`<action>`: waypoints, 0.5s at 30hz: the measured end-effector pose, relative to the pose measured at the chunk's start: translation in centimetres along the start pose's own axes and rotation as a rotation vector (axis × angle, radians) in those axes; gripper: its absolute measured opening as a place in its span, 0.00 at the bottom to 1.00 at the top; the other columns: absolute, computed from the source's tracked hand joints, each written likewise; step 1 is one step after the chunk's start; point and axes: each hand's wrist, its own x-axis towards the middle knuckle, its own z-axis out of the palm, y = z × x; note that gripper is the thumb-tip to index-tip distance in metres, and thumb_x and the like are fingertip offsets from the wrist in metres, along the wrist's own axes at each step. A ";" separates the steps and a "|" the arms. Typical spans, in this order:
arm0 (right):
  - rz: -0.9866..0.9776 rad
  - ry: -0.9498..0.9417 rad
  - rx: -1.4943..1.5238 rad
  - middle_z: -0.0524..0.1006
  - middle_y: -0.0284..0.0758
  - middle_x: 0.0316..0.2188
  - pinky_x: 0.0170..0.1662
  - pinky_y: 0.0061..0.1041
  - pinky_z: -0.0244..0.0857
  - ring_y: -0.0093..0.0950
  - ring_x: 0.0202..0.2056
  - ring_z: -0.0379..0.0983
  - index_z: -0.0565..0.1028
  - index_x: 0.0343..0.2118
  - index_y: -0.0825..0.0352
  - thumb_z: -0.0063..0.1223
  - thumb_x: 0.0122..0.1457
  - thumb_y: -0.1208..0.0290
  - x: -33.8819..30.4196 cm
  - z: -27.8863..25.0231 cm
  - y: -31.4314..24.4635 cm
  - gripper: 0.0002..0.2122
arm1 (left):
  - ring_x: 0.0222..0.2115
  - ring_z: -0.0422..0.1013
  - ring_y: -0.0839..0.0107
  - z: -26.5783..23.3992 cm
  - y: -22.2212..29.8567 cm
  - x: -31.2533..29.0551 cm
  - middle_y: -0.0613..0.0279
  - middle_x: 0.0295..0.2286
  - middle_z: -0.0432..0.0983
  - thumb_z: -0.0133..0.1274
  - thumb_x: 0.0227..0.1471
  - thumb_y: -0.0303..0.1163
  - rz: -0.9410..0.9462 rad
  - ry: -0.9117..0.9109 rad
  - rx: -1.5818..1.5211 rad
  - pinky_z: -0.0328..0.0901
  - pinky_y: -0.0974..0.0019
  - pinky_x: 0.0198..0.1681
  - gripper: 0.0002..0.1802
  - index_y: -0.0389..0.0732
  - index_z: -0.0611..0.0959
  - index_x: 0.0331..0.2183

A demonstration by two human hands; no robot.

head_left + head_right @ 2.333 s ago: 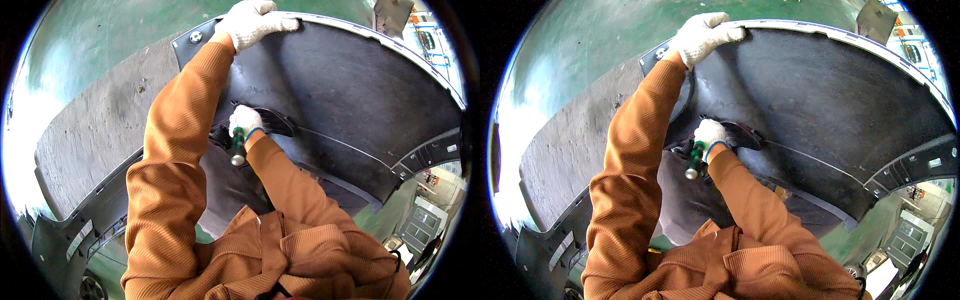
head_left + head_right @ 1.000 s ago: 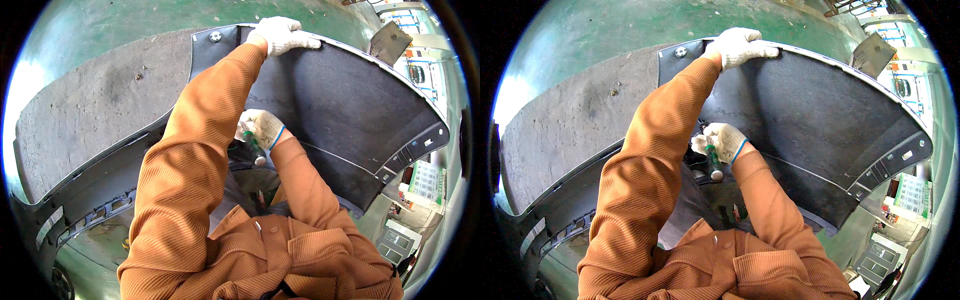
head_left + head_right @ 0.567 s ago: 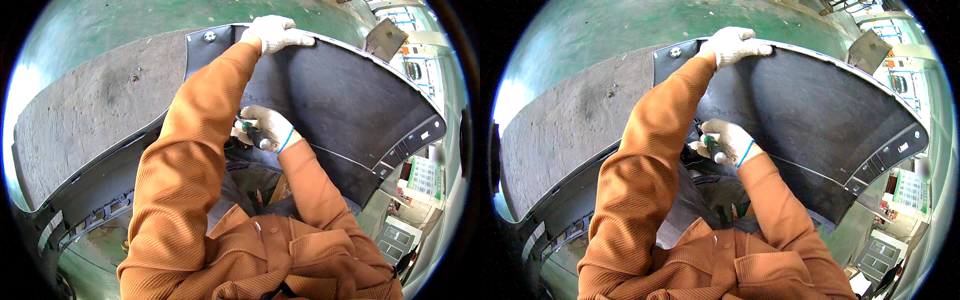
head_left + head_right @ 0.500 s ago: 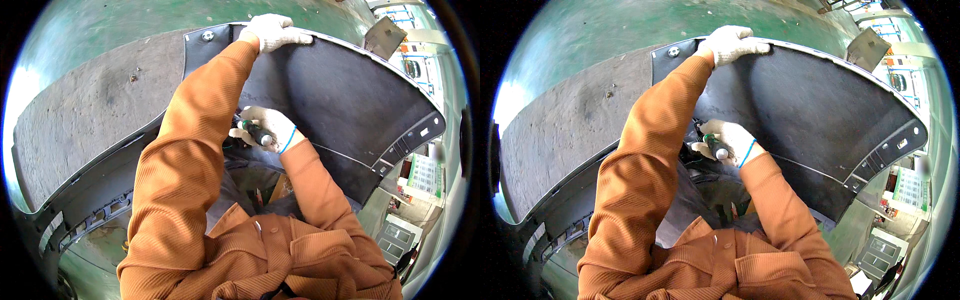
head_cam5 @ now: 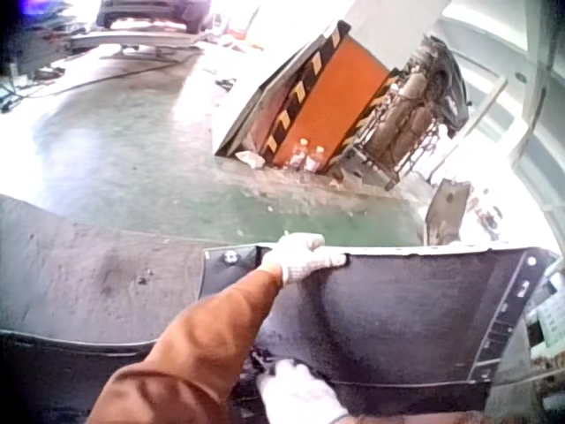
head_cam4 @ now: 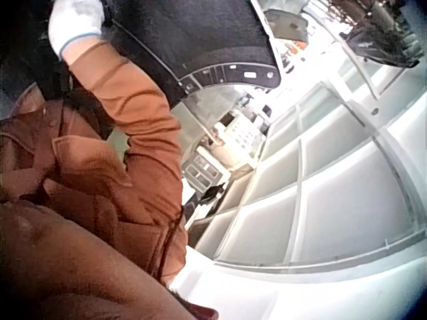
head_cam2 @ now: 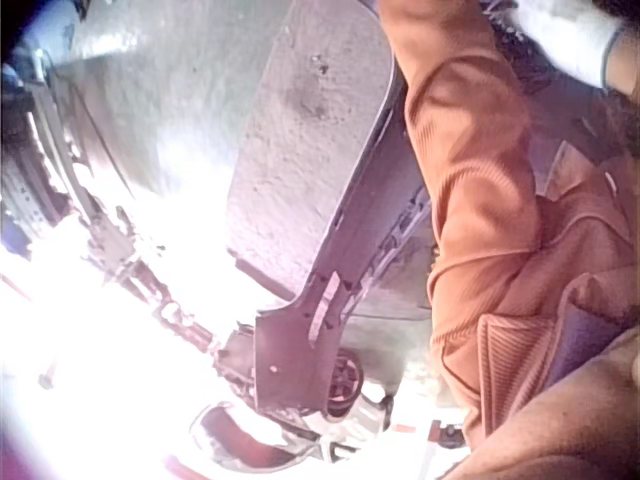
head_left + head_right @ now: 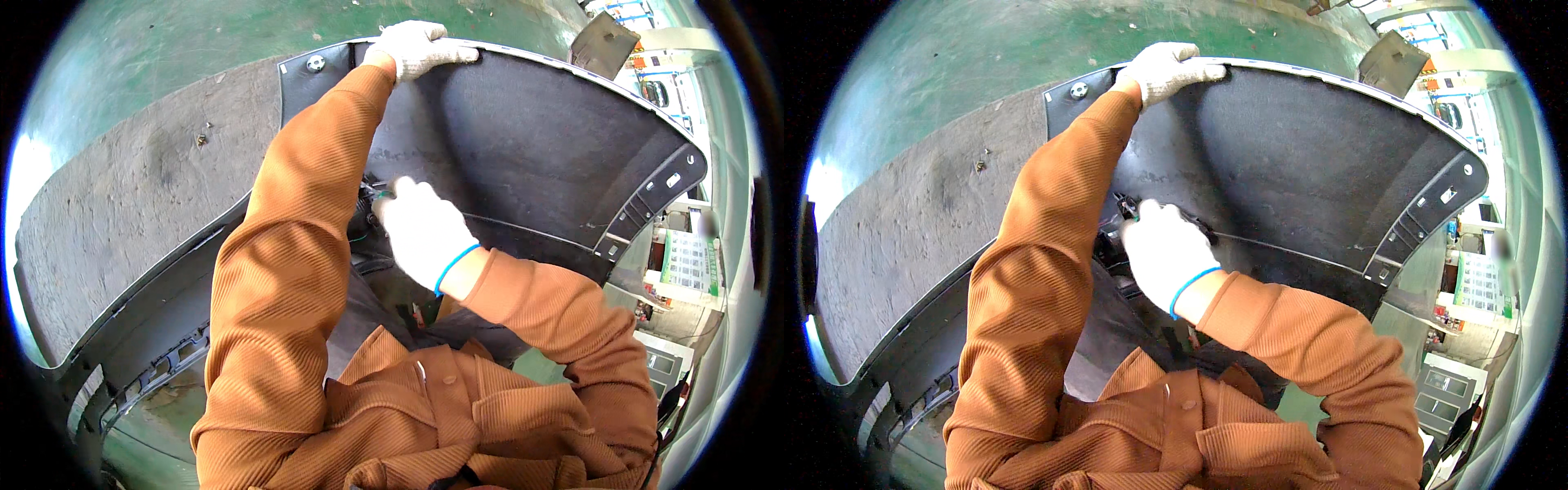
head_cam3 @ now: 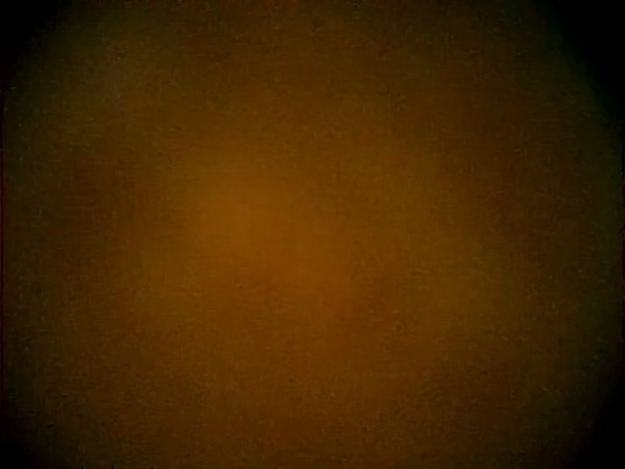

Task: The person uses a screwdriver to remove screws and detach a black plastic component from a large car bumper assembly. They then place the removed part into a cardboard box and continue to work on the bumper, using a utility knife to cut a plastic trim piece.

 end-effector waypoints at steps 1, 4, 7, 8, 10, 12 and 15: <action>-0.023 0.025 -0.082 0.76 0.51 0.45 0.45 0.45 0.75 0.47 0.45 0.79 0.80 0.41 0.70 0.51 0.60 0.73 -0.1 0.3 -0.3 0.11 | 0.53 0.75 0.49 0.0 0.1 -0.1 0.44 0.49 0.81 0.57 0.46 0.77 -0.003 0.009 -0.018 0.66 0.55 0.59 0.50 0.39 0.86 0.50; -0.082 0.086 -0.239 0.79 0.49 0.36 0.35 0.41 0.77 0.45 0.37 0.82 0.78 0.37 0.70 0.50 0.59 0.74 0.0 2.1 -0.6 0.08 | 0.51 0.77 0.56 -1.0 1.1 -0.3 0.48 0.48 0.83 0.65 0.49 0.66 -0.050 -0.058 -0.012 0.66 0.62 0.58 0.45 0.33 0.84 0.50; -0.114 0.165 -0.217 0.80 0.47 0.27 0.29 0.42 0.76 0.45 0.28 0.82 0.79 0.35 0.71 0.50 0.59 0.73 0.1 4.6 -0.8 0.08 | 0.49 0.77 0.57 -0.9 0.8 -0.1 0.49 0.46 0.83 0.65 0.49 0.66 -0.006 -0.056 -0.026 0.66 0.61 0.57 0.43 0.34 0.85 0.48; -0.071 0.108 -0.195 0.81 0.48 0.29 0.31 0.42 0.76 0.46 0.29 0.82 0.79 0.36 0.71 0.50 0.59 0.73 -0.1 5.3 -0.7 0.09 | 0.51 0.76 0.54 -0.7 0.6 0.1 0.47 0.48 0.82 0.62 0.48 0.70 -0.003 -0.066 -0.018 0.65 0.59 0.58 0.46 0.36 0.85 0.49; 0.006 -0.006 -0.140 0.82 0.51 0.32 0.33 0.44 0.77 0.47 0.32 0.83 0.80 0.37 0.72 0.49 0.60 0.73 0.7 3.0 -1.9 0.10 | 0.55 0.74 0.48 -0.5 -0.1 0.3 0.43 0.51 0.80 0.57 0.46 0.77 -0.007 -0.087 0.007 0.65 0.55 0.60 0.51 0.38 0.85 0.52; 0.160 -0.138 -0.082 0.83 0.54 0.37 0.42 0.48 0.76 0.52 0.39 0.82 0.80 0.42 0.71 0.49 0.62 0.70 1.4 0.8 -1.6 0.12 | 0.55 0.74 0.47 -1.0 0.4 -0.1 0.42 0.50 0.80 0.57 0.46 0.77 -0.007 -0.101 -0.002 0.65 0.55 0.60 0.52 0.37 0.85 0.51; 0.220 -0.040 0.059 0.83 0.51 0.34 0.47 0.47 0.73 0.51 0.39 0.81 0.82 0.44 0.67 0.50 0.62 0.67 1.5 2.1 1.1 0.13 | 0.54 0.74 0.47 -1.9 0.5 -0.4 0.42 0.50 0.80 0.57 0.46 0.77 0.007 -0.049 0.034 0.65 0.55 0.60 0.52 0.36 0.85 0.50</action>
